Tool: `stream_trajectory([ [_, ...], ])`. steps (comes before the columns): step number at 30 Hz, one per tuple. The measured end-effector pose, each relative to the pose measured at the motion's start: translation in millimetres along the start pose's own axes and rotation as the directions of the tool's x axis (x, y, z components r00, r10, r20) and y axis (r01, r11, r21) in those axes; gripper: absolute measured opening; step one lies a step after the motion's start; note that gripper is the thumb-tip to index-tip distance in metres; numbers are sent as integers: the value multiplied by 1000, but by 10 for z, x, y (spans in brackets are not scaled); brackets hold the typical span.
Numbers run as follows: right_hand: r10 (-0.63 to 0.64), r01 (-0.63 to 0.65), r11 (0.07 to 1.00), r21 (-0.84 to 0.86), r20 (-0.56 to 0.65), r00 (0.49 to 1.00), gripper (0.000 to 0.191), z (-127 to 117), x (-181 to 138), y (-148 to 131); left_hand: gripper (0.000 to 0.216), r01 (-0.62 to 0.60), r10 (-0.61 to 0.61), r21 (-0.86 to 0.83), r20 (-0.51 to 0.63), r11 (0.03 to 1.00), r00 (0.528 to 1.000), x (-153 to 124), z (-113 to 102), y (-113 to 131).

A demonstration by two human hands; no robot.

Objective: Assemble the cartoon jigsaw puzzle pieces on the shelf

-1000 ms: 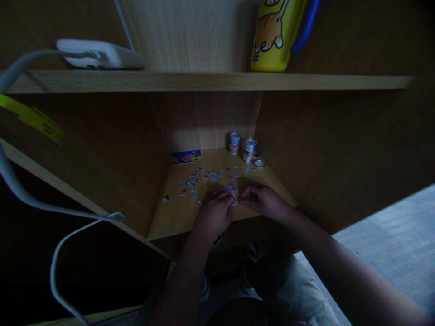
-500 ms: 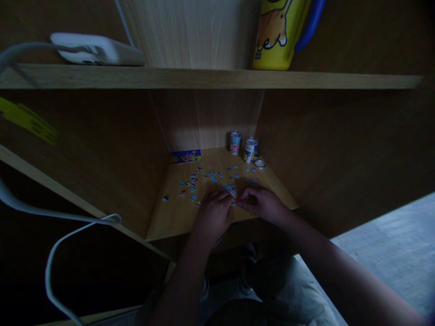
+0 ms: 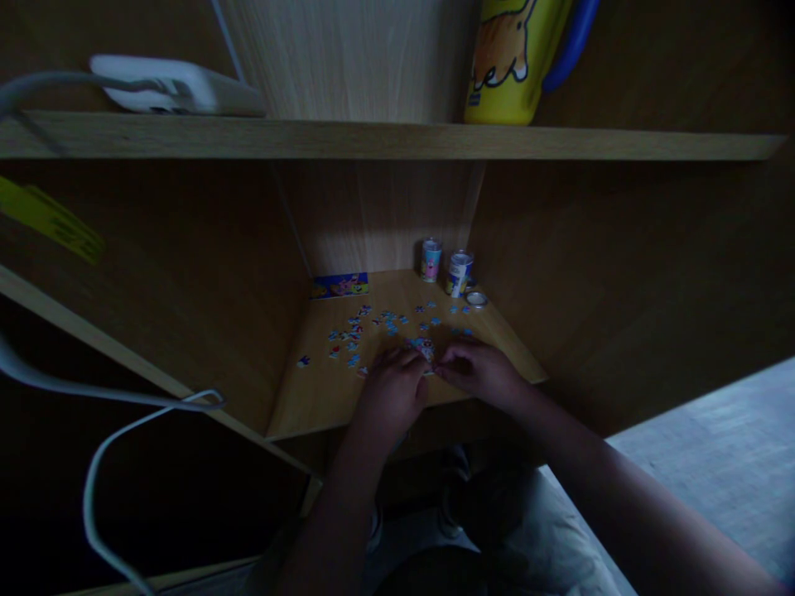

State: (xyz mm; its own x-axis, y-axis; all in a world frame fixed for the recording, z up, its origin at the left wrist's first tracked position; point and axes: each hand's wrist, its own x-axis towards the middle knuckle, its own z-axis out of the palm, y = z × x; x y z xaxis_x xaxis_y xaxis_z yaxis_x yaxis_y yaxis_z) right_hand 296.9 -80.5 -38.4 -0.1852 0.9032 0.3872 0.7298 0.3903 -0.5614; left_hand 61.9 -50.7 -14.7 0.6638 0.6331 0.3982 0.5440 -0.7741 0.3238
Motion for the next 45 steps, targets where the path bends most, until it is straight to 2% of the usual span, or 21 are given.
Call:
stream_trajectory([
  [3,13,-13,1000,-18,8,1000,11,-2,6,-9,27,-1,1,15,7,1000,1000,-3,0,8],
  [8,6,-5,999,-53,6,1000,13,-15,10,-28,38,-21,20,32,19,999,1000,-18,31,-4],
  [24,-41,41,999,13,2,999,5,-54,-5,-70,39,-23,22,39,16,999,1000,-15,44,-7],
  [35,-28,28,999,24,-8,1000,3,-17,2,-15,25,-23,23,50,-7,998,1000,5,44,-13],
  [39,-14,14,1000,-11,-10,1000,7,-22,-1,-19,22,-17,17,57,-12,998,1000,8,39,-9],
  [45,-6,6,1000,5,26,1000,8,-28,9,-9,20,-12,12,68,-2,998,1000,6,41,0],
])
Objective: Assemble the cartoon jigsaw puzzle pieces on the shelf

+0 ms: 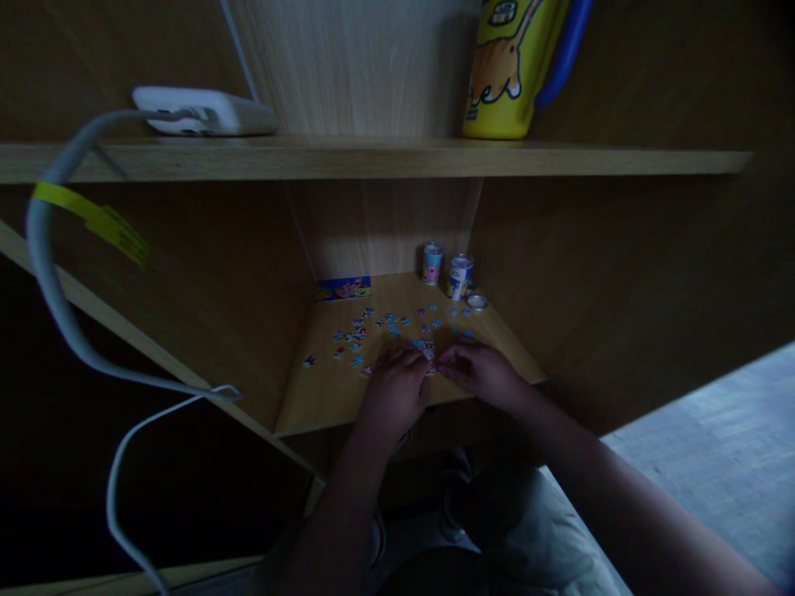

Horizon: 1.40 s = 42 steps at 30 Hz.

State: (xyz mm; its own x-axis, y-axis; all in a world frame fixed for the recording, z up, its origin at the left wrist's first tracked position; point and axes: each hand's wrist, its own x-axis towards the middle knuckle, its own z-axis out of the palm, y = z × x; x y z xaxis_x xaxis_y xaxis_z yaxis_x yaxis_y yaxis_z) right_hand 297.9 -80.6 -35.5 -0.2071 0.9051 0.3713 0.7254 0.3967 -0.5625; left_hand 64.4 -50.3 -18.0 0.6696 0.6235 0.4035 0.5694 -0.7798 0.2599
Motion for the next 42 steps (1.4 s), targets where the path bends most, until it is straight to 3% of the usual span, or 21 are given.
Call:
stream_trajectory([
  [27,-23,22,999,-25,-44,999,5,54,-9,38,32,-8,8,19,20,1000,1000,-34,5,10],
  [42,2,-4,999,-33,-41,999,2,48,-12,28,24,-2,1,36,8,999,1000,-30,35,6],
])
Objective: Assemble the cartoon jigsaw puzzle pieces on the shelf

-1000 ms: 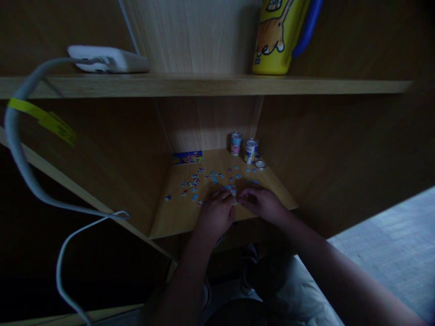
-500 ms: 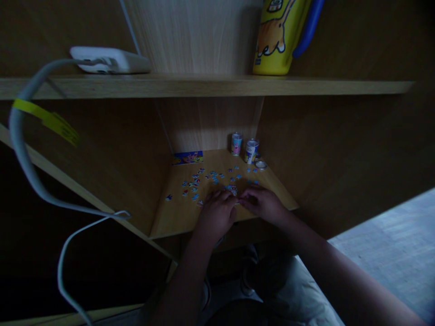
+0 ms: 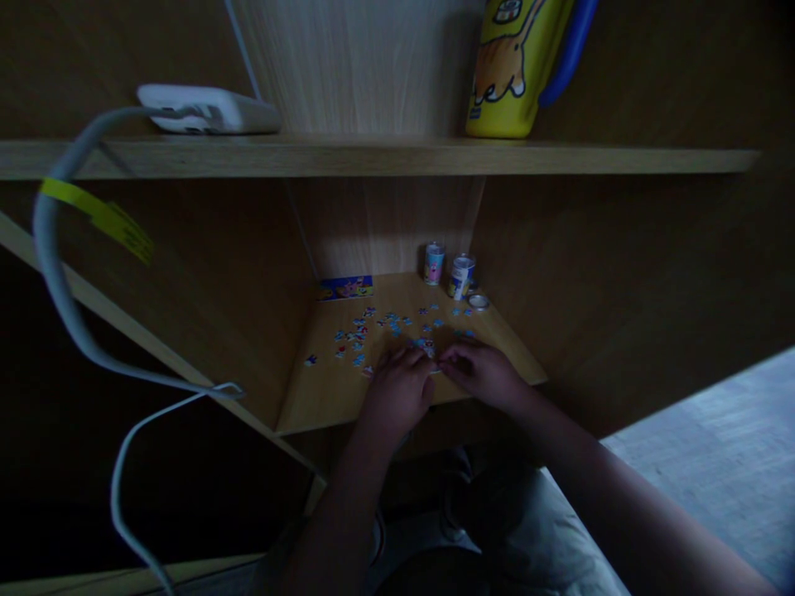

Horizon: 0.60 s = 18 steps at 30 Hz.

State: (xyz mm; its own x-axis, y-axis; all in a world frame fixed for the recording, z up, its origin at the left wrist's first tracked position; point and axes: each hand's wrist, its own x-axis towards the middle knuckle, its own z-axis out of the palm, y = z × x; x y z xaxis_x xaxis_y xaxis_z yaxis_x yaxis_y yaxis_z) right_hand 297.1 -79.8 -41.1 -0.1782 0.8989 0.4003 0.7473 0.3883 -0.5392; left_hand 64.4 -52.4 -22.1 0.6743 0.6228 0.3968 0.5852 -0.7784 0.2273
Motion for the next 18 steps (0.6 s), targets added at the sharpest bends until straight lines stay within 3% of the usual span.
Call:
stream_trajectory([
  [18,40,-40,998,-38,3,999,7,-23,10,-82,21,6,-6,-6,-17,1000,1000,0,-21,30],
])
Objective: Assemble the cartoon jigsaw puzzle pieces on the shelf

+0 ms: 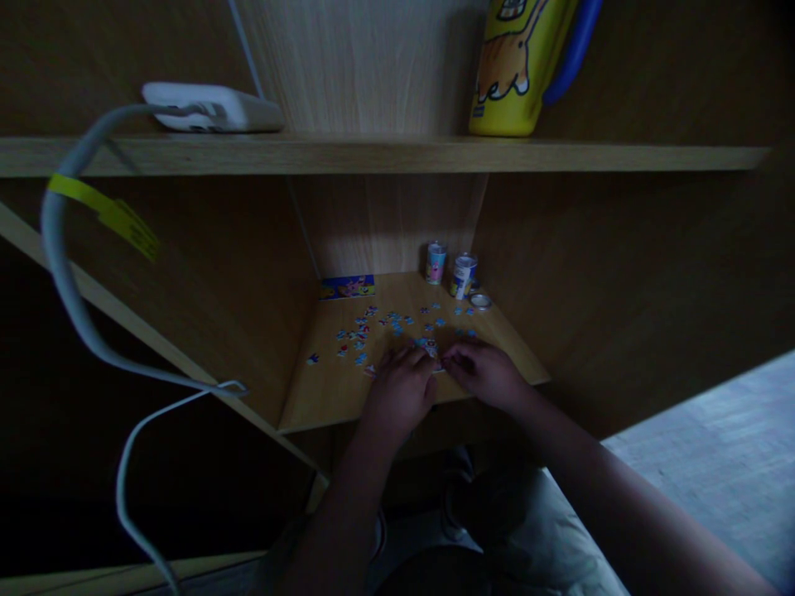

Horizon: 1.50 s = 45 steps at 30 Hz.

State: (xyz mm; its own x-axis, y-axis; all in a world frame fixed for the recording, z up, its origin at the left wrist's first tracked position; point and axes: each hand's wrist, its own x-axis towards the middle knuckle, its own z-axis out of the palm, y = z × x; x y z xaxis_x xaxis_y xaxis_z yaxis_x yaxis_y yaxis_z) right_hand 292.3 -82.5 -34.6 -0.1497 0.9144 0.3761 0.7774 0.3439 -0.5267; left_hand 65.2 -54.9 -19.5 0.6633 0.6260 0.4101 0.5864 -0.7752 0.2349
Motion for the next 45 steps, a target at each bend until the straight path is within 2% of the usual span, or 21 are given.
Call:
stream_trajectory([
  [45,21,-21,1000,-16,-17,1000,7,16,-7,-28,21,15,-14,-30,10,999,1000,17,-29,7],
])
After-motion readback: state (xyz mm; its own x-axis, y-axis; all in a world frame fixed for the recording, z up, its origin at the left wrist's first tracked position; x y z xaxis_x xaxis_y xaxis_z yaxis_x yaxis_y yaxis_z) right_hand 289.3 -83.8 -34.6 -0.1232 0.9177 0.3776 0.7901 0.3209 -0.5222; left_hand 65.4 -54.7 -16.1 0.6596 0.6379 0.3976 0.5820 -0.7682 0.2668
